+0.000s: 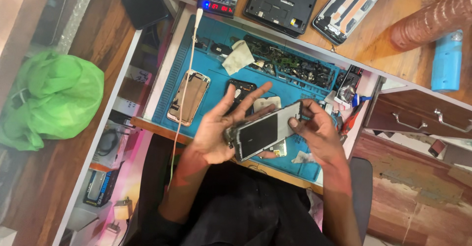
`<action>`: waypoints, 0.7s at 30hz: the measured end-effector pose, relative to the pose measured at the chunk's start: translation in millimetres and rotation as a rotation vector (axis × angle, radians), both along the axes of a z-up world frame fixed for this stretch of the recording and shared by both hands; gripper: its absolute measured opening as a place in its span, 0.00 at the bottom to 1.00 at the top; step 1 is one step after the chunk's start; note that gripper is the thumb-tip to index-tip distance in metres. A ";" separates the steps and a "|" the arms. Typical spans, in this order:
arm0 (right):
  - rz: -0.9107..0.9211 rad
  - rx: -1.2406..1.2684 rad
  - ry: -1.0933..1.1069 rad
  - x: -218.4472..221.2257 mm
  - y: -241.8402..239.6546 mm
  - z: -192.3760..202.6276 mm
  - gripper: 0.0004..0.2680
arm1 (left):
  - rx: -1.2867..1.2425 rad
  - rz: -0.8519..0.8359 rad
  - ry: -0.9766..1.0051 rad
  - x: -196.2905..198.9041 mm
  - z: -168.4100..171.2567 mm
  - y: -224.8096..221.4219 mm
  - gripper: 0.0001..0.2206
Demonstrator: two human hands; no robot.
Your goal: The person cleans a phone screen with a brush and removes the internal circuit board from the phone housing by hand.
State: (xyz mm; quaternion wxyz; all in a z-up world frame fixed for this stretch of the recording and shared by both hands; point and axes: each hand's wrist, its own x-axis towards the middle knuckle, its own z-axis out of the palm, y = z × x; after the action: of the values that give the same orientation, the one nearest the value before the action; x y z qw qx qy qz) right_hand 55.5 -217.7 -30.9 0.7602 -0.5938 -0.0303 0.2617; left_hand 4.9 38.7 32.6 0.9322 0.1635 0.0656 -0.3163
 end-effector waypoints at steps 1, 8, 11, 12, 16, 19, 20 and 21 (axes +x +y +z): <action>-0.032 0.069 0.040 -4.6 1.5 -5.1 0.13 | 0.000 0.015 -0.028 -0.5 3.2 1.4 0.38; -0.167 0.120 0.099 -26.2 14.6 -32.2 0.11 | 0.420 0.148 -0.170 1.1 13.3 -7.6 0.36; -0.156 0.153 0.248 -27.3 14.4 -37.6 0.11 | 0.409 0.208 -0.187 1.1 20.8 -9.8 0.35; -0.140 0.200 0.266 -28.4 15.9 -41.7 0.12 | 0.371 0.212 -0.181 0.4 24.3 -10.3 0.35; -0.064 0.372 0.340 -36.1 23.8 -61.3 0.15 | 0.272 0.308 -0.277 -3.6 36.1 -25.4 0.33; -0.102 0.489 0.533 -45.1 33.9 -67.9 0.16 | 0.330 0.417 -0.413 -3.9 37.0 -43.6 0.32; -0.133 0.527 0.618 -48.0 37.0 -67.0 0.17 | 0.423 0.479 -0.538 -4.1 36.8 -50.0 0.30; -0.046 0.578 0.555 -53.3 36.5 -63.4 0.21 | 0.490 0.493 -0.624 -6.9 37.0 -51.8 0.29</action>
State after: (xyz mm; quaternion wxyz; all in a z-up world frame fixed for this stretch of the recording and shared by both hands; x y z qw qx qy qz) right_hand 2.2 -181.2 -94.2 0.8810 -0.2627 0.1171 0.3756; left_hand -2.0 -13.1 69.6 0.8886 0.4456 -0.1084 0.0036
